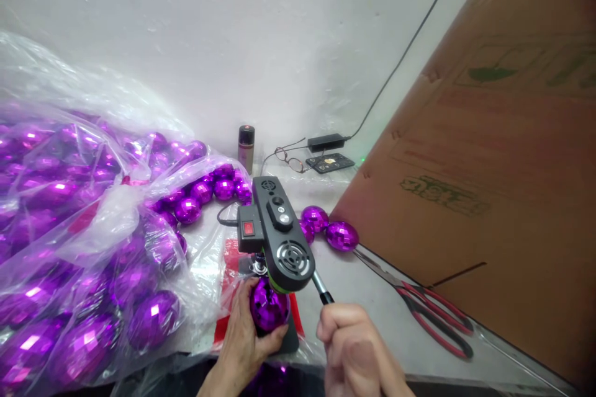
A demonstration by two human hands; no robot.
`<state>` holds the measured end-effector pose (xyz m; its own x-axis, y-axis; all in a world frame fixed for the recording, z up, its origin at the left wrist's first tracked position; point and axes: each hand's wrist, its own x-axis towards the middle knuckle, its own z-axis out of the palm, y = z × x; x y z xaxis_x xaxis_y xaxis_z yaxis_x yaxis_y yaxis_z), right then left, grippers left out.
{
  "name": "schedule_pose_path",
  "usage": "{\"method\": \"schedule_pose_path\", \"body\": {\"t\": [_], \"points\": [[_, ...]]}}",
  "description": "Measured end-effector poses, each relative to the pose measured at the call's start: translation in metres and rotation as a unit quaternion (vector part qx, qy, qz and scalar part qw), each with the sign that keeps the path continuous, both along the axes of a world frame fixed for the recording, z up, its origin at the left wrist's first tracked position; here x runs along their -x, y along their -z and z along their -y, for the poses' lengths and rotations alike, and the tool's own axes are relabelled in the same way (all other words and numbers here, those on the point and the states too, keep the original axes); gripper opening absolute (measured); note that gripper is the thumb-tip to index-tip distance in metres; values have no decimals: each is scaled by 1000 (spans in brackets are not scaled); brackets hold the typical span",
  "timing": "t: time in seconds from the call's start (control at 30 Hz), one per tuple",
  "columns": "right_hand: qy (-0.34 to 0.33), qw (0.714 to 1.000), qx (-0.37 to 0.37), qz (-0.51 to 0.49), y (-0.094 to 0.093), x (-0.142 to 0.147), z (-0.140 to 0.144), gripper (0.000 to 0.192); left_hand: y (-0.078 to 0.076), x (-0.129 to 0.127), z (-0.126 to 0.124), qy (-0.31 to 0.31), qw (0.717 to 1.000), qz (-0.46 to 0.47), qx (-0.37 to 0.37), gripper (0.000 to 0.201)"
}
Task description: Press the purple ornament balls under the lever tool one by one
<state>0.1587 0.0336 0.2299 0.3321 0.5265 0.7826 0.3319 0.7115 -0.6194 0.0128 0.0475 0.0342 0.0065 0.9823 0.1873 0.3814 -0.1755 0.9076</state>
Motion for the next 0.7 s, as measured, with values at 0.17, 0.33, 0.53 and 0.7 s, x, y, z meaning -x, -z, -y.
{"method": "schedule_pose_path", "body": {"t": [0.17,0.33,0.53,0.7], "points": [[12,1000,-9,-13,1,4,-1,48,-12,-4,-2,-25,1000,11,-10,81],[-3,1000,-23,-20,5,4,-3,48,-13,-4,-1,-24,1000,8,-13,78],[-3,999,-16,-30,7,4,-3,48,-7,-5,-3,-37,998,-6,-43,78],[6,999,-17,-40,7,6,-2,48,-4,-5,-2,-33,998,-21,-41,77]]}}
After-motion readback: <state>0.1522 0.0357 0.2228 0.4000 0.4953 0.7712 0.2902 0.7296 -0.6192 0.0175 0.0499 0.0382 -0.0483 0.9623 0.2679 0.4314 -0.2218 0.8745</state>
